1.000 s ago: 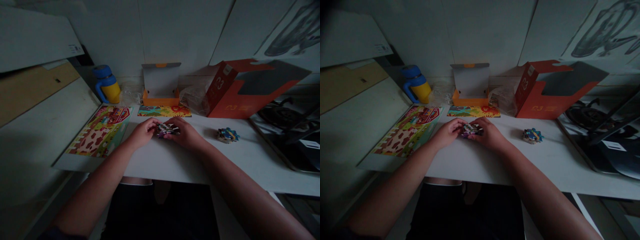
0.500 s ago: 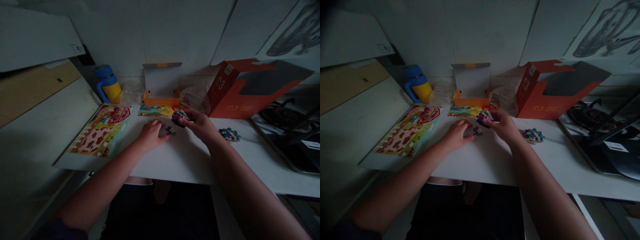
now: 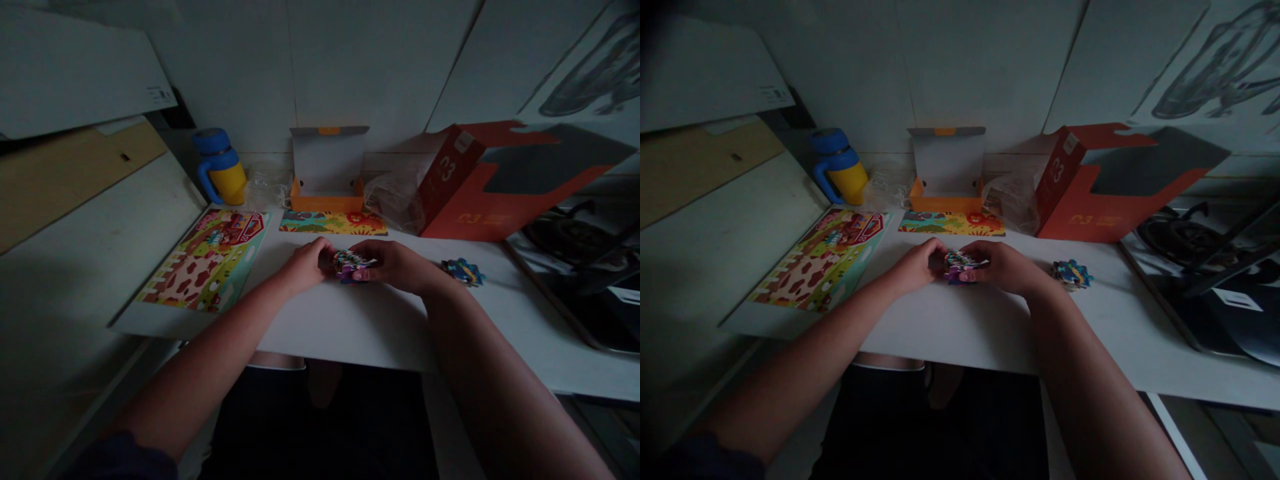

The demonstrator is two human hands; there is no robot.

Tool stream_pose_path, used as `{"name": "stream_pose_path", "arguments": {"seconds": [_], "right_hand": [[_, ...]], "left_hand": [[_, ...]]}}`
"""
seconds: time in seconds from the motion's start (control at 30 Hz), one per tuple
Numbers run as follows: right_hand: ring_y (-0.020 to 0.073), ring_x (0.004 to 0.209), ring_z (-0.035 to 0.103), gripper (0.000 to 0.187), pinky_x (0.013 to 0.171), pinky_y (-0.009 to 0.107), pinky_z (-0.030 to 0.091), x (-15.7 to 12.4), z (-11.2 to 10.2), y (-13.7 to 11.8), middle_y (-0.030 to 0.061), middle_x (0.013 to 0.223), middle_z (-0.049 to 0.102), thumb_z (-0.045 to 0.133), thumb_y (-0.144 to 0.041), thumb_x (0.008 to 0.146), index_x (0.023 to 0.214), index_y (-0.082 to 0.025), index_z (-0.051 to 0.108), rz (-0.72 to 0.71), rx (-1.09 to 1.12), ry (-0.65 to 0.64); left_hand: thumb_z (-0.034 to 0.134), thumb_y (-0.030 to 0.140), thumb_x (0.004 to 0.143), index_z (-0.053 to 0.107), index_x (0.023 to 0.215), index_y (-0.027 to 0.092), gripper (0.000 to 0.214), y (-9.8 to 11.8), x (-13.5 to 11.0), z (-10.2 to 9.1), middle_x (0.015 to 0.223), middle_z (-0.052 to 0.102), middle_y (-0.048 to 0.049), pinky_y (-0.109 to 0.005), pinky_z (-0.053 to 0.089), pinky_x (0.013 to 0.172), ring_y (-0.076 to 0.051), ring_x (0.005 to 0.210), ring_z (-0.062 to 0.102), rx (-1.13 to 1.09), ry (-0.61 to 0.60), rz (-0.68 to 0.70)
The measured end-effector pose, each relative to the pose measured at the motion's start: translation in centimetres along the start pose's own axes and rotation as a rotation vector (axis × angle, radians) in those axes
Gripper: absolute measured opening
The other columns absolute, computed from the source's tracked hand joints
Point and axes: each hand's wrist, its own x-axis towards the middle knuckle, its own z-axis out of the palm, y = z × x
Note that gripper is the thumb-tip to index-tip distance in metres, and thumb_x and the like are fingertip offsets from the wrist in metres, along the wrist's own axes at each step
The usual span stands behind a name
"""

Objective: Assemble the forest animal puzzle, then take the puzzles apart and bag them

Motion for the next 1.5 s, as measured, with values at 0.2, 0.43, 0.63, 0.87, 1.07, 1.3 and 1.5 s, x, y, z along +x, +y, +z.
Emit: {"name": "stream_pose_path", "arguments": {"seconds": [0.2, 0.43, 0.63, 0.87, 1.07, 1.3, 1.5], "right_hand": [[0.0278, 0.096, 0.073, 0.061, 0.081, 0.041, 0.06, 0.7, 1.3, 1.0, 0.0095, 0.11, 0.078, 0.092, -0.048, 0.072, 0.125, -0.025, 0.073, -0.014, -0.129, 0.173], [0.0274, 0.097, 0.072, 0.059, 0.085, 0.04, 0.056, 1.2, 3.1, 0.5, 0.0072, 0.114, 0.078, 0.09, -0.05, 0.075, 0.126, -0.027, 0.072, -0.084, -0.305, 0.258], [0.0255, 0.091, 0.071, 0.059, 0.081, 0.038, 0.056, 1.8, 4.2, 0.7, 0.0077, 0.113, 0.077, 0.09, -0.05, 0.076, 0.126, -0.025, 0.07, -0.097, -0.275, 0.294], [0.0309, 0.113, 0.067, 0.061, 0.098, 0.045, 0.052, 2.0, 4.8, 1.4, 0.0133, 0.128, 0.071, 0.083, -0.046, 0.084, 0.136, -0.023, 0.06, -0.15, -0.417, 0.285], [0.0358, 0.126, 0.06, 0.06, 0.106, 0.051, 0.047, 2.1, 5.6, 1.9, 0.0171, 0.135, 0.066, 0.072, -0.051, 0.094, 0.142, -0.022, 0.054, -0.225, -0.567, 0.245], [0.036, 0.123, 0.06, 0.059, 0.105, 0.052, 0.048, 2.0, 5.7, 1.8, 0.0166, 0.134, 0.066, 0.067, -0.055, 0.096, 0.142, -0.021, 0.053, -0.208, -0.605, 0.255], [0.0388, 0.125, 0.058, 0.061, 0.105, 0.055, 0.046, 2.2, 6.2, 1.5, 0.0198, 0.135, 0.064, 0.064, -0.056, 0.098, 0.143, -0.018, 0.05, -0.15, -0.659, 0.262]], "left_hand": [[0.065, 0.002, 0.08, 0.055, 0.102, 0.02, 0.03, -0.2, 0.0, 0.0, 0.095, 0.072, -0.0009, -0.027, 0.049, 0.082, -0.016, 0.09, 0.069, -0.334, -0.012, -0.027], [0.051, -0.005, 0.077, 0.054, 0.102, 0.02, 0.036, -0.5, 0.4, 0.1, 0.096, 0.073, -0.0005, -0.024, 0.05, 0.084, -0.015, 0.094, 0.071, -0.474, 0.058, -0.095], [0.048, 0.001, 0.08, 0.058, 0.101, 0.02, 0.03, -0.2, 0.2, -0.4, 0.098, 0.075, -0.0017, -0.028, 0.052, 0.085, -0.017, 0.093, 0.071, -0.396, 0.138, -0.166], [0.049, 0.018, 0.093, 0.061, 0.109, 0.022, 0.02, 0.3, -0.5, -0.5, 0.103, 0.074, -0.0032, -0.031, 0.053, 0.087, -0.02, 0.098, 0.069, -0.358, 0.131, -0.179], [0.049, 0.043, 0.104, 0.059, 0.103, 0.024, 0.021, 1.0, -0.8, -0.5, 0.093, 0.07, -0.0014, -0.031, 0.05, 0.081, -0.02, 0.089, 0.066, -0.131, 0.182, -0.155], [0.047, 0.034, 0.106, 0.059, 0.102, 0.023, 0.017, 0.4, -0.3, -0.5, 0.101, 0.072, -0.0024, -0.031, 0.05, 0.088, -0.02, 0.096, 0.067, -0.063, 0.187, -0.129], [0.045, 0.034, 0.106, 0.058, 0.111, 0.022, 0.018, 0.5, 0.2, 0.6, 0.121, 0.071, -0.0058, -0.034, 0.048, 0.107, -0.02, 0.116, 0.065, -0.369, 0.133, -0.099]]}}
